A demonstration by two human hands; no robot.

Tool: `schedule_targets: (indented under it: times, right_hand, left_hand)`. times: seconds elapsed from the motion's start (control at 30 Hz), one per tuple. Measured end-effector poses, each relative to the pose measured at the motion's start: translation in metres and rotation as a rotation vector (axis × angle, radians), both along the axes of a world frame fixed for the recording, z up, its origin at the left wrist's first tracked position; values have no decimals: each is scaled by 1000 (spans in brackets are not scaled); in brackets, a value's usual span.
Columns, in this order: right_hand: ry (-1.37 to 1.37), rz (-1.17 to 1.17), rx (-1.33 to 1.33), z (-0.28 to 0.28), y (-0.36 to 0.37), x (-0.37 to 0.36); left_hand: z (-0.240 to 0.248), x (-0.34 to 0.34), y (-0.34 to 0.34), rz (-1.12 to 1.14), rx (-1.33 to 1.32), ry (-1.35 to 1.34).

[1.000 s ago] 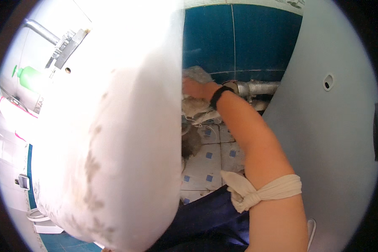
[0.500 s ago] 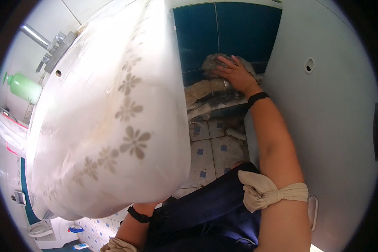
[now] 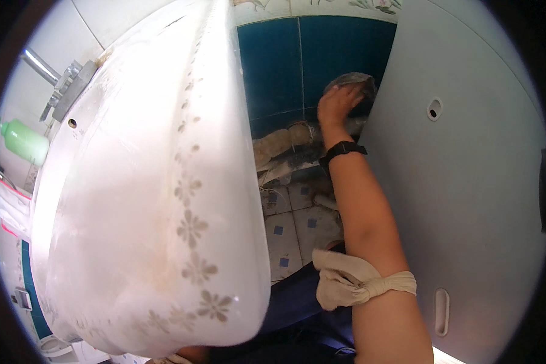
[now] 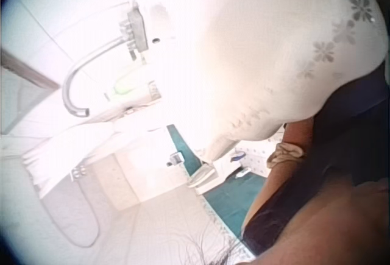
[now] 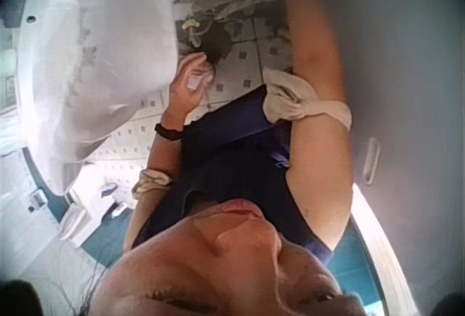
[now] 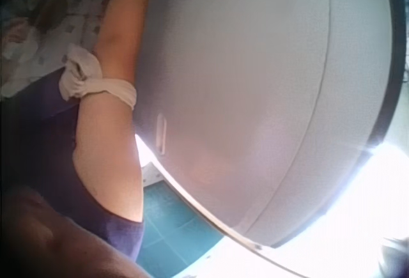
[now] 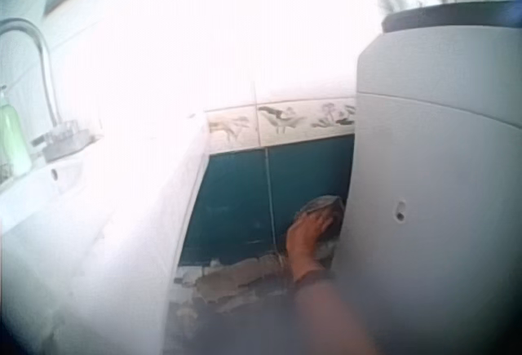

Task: The person cleans the bathroom doorway and interior surfaces. They wipe the door frame and track with a cloth, rinse the cloth in the sink, and then wipe the wall tiles and surfaces around the sink and washing machine.

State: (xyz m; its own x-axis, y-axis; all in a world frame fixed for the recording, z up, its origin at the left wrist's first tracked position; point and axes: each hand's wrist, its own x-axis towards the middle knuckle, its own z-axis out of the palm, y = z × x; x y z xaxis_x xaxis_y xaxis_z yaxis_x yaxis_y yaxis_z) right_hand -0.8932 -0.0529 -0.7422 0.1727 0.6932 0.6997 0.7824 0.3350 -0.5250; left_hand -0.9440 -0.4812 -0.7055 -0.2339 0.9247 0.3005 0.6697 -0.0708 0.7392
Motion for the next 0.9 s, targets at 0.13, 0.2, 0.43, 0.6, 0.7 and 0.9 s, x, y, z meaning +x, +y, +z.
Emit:
schedule_targets:
  times: [0.13,0.2,0.43,0.6,0.7,0.9]
  right_hand:
    - [209,193,-569,55,2,32]
    - [368,212,-760,64,16,51]
    - [592,130,-772,50,34,52]
    - [545,4,-787,9,39,18]
    - [771,-107,-774,9,18,-30]
    - [801,243,-1115,53,-56,-64]
  left_hand:
    - [6,3,-7,16,-63,11]
    - [3,3,-5,10,-84,26]
    - [-20,3,6,71,-146,28]
    - [-18,10,14,22,-166,108]
    - [-19,11,11,12,-194,150]
    - [-29,5,19,19,-220,6]
